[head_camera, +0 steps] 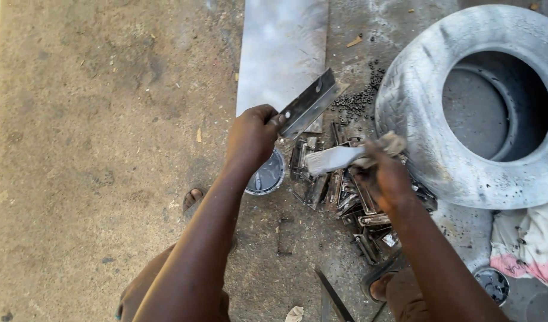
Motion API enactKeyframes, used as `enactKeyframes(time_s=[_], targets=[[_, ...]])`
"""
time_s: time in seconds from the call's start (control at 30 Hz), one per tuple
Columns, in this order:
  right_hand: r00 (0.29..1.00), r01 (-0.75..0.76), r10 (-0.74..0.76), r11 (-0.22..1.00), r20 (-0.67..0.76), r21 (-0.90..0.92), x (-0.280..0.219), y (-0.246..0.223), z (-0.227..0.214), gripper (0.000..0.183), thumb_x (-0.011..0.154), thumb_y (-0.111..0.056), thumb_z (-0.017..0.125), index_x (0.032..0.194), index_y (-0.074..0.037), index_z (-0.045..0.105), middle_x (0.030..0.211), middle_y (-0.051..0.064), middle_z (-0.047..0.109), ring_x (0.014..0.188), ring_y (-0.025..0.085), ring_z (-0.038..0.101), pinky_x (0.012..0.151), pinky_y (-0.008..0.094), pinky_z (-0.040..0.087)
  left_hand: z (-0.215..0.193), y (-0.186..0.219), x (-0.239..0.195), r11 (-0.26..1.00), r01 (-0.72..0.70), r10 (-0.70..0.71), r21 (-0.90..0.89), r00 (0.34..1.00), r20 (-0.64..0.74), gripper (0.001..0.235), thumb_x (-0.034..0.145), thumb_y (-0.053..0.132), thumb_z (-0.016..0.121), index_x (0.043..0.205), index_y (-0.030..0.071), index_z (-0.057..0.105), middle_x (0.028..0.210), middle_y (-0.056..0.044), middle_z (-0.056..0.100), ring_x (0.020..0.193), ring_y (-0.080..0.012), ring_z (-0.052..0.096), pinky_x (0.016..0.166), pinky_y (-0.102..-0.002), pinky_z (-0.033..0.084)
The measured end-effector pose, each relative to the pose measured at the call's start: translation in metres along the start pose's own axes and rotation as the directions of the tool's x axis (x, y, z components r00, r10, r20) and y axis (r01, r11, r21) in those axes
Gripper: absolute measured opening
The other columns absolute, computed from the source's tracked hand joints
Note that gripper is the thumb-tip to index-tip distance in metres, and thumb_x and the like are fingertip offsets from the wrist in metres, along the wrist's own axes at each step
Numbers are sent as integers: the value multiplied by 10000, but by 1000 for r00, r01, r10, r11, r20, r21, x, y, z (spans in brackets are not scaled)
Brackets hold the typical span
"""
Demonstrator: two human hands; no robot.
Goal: Painting small metal brackets using a brush and a container of paint on a fabrication floor.
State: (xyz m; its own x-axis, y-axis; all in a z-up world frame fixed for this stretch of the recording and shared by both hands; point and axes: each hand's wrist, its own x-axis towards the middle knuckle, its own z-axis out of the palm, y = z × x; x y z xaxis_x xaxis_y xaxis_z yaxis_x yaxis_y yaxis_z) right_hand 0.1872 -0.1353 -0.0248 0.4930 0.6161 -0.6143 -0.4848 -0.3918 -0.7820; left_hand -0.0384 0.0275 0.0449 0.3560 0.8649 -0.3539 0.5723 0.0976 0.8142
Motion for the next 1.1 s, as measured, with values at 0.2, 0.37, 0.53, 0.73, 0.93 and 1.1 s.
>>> enactKeyframes(time_s=[0.2,0.37,0.53,0.73,0.93,1.1], targets=[[997,72,-76,969,10,235,-15,-54,-1,234,1036,-325,662,1057,-115,561,804,21,661,706,155,673,646,255,547,17,-18,3,920,-156,120,361,986,119,217,961,162,633,1081,59,781,854,-168,756,866,-410,740,774,-496,585],[993,104,-111,982,41,159,-1,-43,21,210,948,-270,745,1004,-88,658,815,90,744,640,193,735,543,303,602,27,-10,-13,856,-242,148,456,961,232,232,949,117,621,1101,50,783,894,-184,760,891,-421,739,776,-514,596],[989,93,-95,995,111,26,10,-17,30,303,897,-307,830,1013,-60,697,816,143,741,651,237,726,547,330,611,26,-7,-19,843,-289,174,455,945,278,208,956,123,600,1047,55,775,895,-195,744,892,-452,722,744,-533,597],[980,197,-192,970,45,-145,-3,-47,30,339,921,-383,816,1042,-128,629,873,39,695,744,176,701,640,314,618,21,-12,-12,836,-316,236,448,945,225,229,952,100,590,1071,42,777,903,-185,749,870,-418,735,724,-487,607],[976,205,-188,964,112,-170,-2,-45,36,334,970,-382,770,1072,-98,625,870,104,678,766,234,700,701,358,614,21,-9,-13,824,-367,310,432,930,198,198,957,117,599,1013,62,780,877,-159,739,810,-401,735,684,-472,609],[934,320,-354,886,-45,-336,36,-51,-15,374,1098,-464,625,1181,-108,545,963,31,637,834,142,655,746,300,570,11,-7,-9,829,-396,375,394,917,134,180,955,76,599,1026,12,751,892,-222,725,813,-489,704,671,-555,589]])
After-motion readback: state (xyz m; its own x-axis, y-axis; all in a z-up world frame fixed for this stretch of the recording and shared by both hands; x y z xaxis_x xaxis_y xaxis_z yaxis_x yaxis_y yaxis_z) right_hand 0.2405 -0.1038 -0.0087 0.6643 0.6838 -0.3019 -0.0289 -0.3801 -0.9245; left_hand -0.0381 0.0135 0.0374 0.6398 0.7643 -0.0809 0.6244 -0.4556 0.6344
